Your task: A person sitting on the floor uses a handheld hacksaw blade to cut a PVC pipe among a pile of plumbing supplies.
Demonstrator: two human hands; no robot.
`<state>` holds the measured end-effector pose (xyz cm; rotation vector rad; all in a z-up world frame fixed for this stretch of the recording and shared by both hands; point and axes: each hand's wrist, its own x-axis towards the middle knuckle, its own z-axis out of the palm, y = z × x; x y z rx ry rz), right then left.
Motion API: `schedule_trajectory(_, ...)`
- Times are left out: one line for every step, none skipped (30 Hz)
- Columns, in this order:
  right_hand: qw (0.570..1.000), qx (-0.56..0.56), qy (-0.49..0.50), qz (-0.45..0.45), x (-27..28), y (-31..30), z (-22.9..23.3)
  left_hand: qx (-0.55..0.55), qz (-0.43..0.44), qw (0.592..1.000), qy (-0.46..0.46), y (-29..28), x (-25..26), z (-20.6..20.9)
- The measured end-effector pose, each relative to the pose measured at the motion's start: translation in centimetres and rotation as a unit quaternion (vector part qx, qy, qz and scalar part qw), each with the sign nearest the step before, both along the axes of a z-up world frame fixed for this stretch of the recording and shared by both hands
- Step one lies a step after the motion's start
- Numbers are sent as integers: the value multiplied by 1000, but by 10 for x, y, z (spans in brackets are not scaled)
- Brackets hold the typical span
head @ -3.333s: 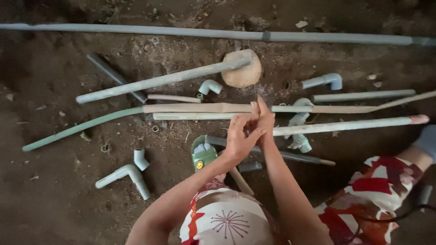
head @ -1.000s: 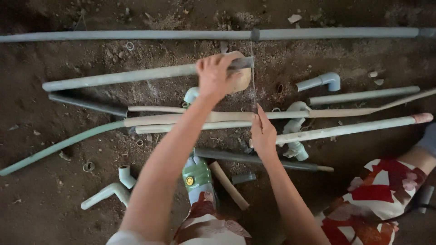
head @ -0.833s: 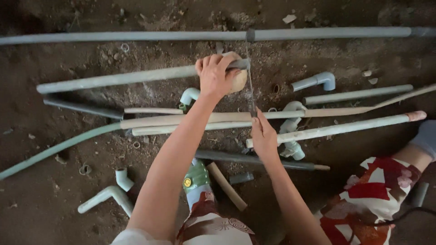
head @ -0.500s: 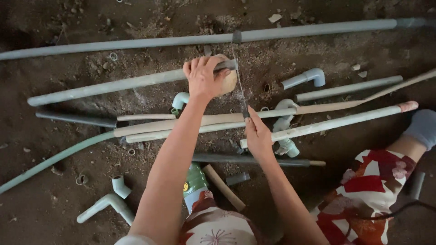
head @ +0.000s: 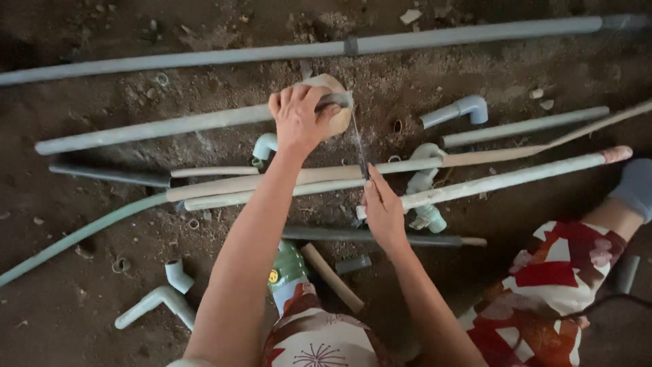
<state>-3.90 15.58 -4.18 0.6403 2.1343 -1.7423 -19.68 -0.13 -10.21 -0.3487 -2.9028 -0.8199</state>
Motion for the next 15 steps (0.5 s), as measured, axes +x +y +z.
schedule_trajectory(1000,-1,4,1,-1,0,1,-1,1,1000,4,-1,1,1)
schedule_trajectory(1000,-11,14,-8,-2,1,2,5,5,1000,13,0,2,1)
schedule_trajectory(999,-20,23,-18,-2,2,2,11,8,1000,22,2,3,1)
schedule_trajectory(999,-19,23,-20,0,2,7,13,6,1000,21,2,3,-1)
schedule_trajectory(999,-18,27,-30,3,1,11,26,5,1000,13,2,2,-3)
schedule_trajectory(999,-17,29,-36,6,1,16,40,8,999,4,1,3,-6)
schedule_trajectory(999,-15,28,-34,9,3,9,41,10,999,3,2,1,-6)
schedule_trajectory(999,-5,19,-28,12,3,2,33,7,999,1,1,1,-5)
schedule_trajectory(1000,6,11,-23,16,4,-3,24,5,1000,-2,1,-1,-4)
schedule_trajectory(1000,7,16,-22,16,4,-5,25,5,1000,3,1,-1,-4)
schedule_trajectory(999,7,8,-30,17,5,-6,24,-1,1000,5,1,-1,-3)
schedule_trajectory(999,5,-1,-35,19,3,-7,22,-6,1000,5,-2,2,-2)
schedule_trajectory(999,4,1,-33,16,3,-7,21,-4,1000,8,-2,0,1)
schedule_trajectory(1000,4,0,-30,16,2,-6,26,-4,1000,0,-1,1,2)
schedule_trajectory(1000,5,-1,-27,15,2,-6,31,-3,999,-7,0,1,3)
